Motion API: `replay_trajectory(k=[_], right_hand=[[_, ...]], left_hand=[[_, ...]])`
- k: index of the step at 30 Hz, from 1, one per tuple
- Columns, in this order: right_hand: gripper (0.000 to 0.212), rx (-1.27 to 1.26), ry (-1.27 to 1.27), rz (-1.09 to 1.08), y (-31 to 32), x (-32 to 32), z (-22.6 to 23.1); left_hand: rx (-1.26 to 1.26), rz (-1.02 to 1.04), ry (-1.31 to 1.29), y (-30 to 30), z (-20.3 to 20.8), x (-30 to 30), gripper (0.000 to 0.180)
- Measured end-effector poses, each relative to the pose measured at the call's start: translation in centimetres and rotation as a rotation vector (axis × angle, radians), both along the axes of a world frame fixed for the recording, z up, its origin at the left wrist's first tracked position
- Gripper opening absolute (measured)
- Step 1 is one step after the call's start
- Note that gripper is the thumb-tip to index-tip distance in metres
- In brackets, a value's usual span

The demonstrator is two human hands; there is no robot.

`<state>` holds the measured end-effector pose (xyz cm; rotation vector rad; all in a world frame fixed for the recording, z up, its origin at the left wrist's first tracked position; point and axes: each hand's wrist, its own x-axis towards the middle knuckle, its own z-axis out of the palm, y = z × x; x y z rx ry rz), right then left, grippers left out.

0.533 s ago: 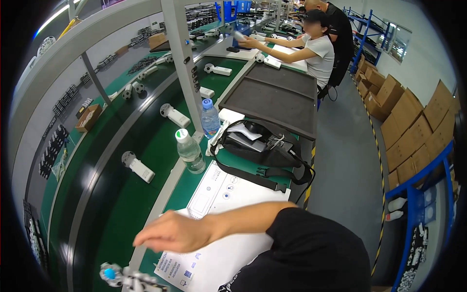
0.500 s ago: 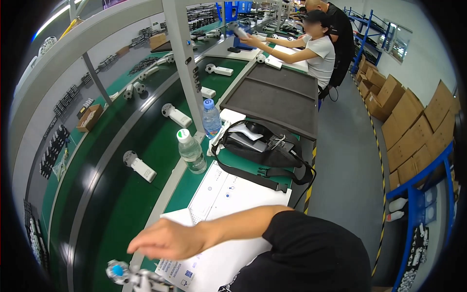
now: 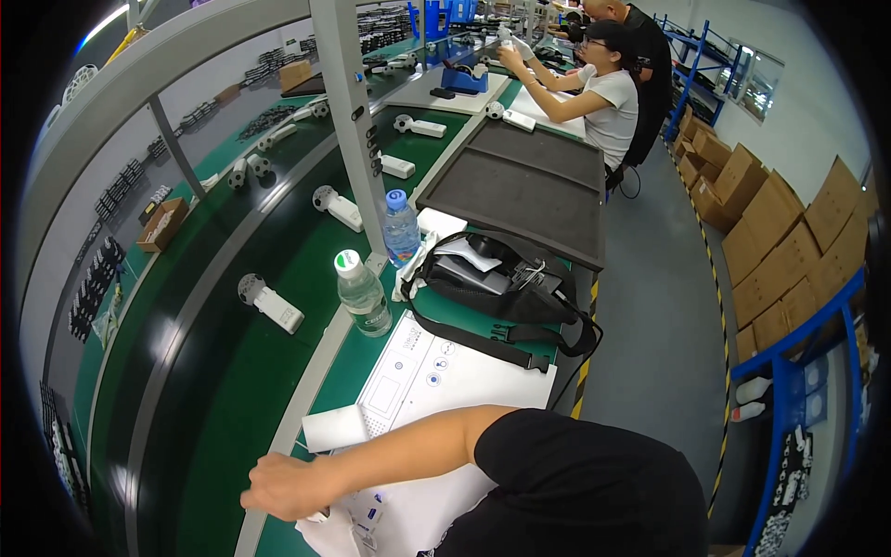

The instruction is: Assembling and checking small white plastic components on a factory production line.

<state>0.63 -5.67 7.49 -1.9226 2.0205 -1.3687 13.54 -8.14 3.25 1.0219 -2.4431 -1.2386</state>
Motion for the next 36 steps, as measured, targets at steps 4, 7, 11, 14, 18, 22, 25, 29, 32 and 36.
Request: replay_trajectory(k=[4, 7, 11, 14, 18, 22, 25, 29, 32, 36], right_hand=[[0.018, 0.215, -0.234, 0.017, -0.9, -0.7, -0.6], [0.021, 0.191, -0.061, -0.006, -0.6, 1.0, -1.7], [0.024, 0.234, 0.294, 0.051, -0.1, 2.4, -0.3], [0.024, 0.535, 0.169, 0.201, 0.3, -0.5, 2.1], [0.026, 0.644, -0.918, 0.745, -0.3, -1.8, 2.1], [0.029, 0.271, -1.490, 1.021, 0.5, -0.1, 0.7], [0.031, -0.314, -1.294, 0.339, 0.4, 3.2, 0.4], [0.030, -0.507, -0.321, 0.079, 1.9, 3.9, 0.6], [0.030, -0.185, -0.570, 0.291, 1.9, 2.4, 1.8], [0.030, 0.227, -1.176, 0.742, 2.6, 0.2, 2.1]], left_hand=[[0.076, -0.027, 0.156, -0.3, -0.7, 0.1, 0.034], [-0.118, -0.120, 0.287, -1.9, -3.6, 0.5, 0.034], [-0.169, -0.179, 0.360, -1.5, -3.0, 1.2, 0.034], [0.194, -0.051, 0.080, 0.5, 1.2, 2.2, 0.036], [0.363, -0.131, 0.098, 0.7, 3.1, 4.0, 0.039], [-0.687, -0.305, -0.297, 0.9, 3.9, 5.1, 0.040], [-1.476, -0.416, -0.598, 1.2, 4.2, 5.9, 0.041], [-2.531, -0.497, -0.991, 1.9, 3.9, 6.4, 0.046], [-2.890, -0.267, -1.054, 1.0, 4.3, 6.2, 0.045], [-3.545, 0.348, -1.174, 0.9, 4.5, 5.8, 0.043]])
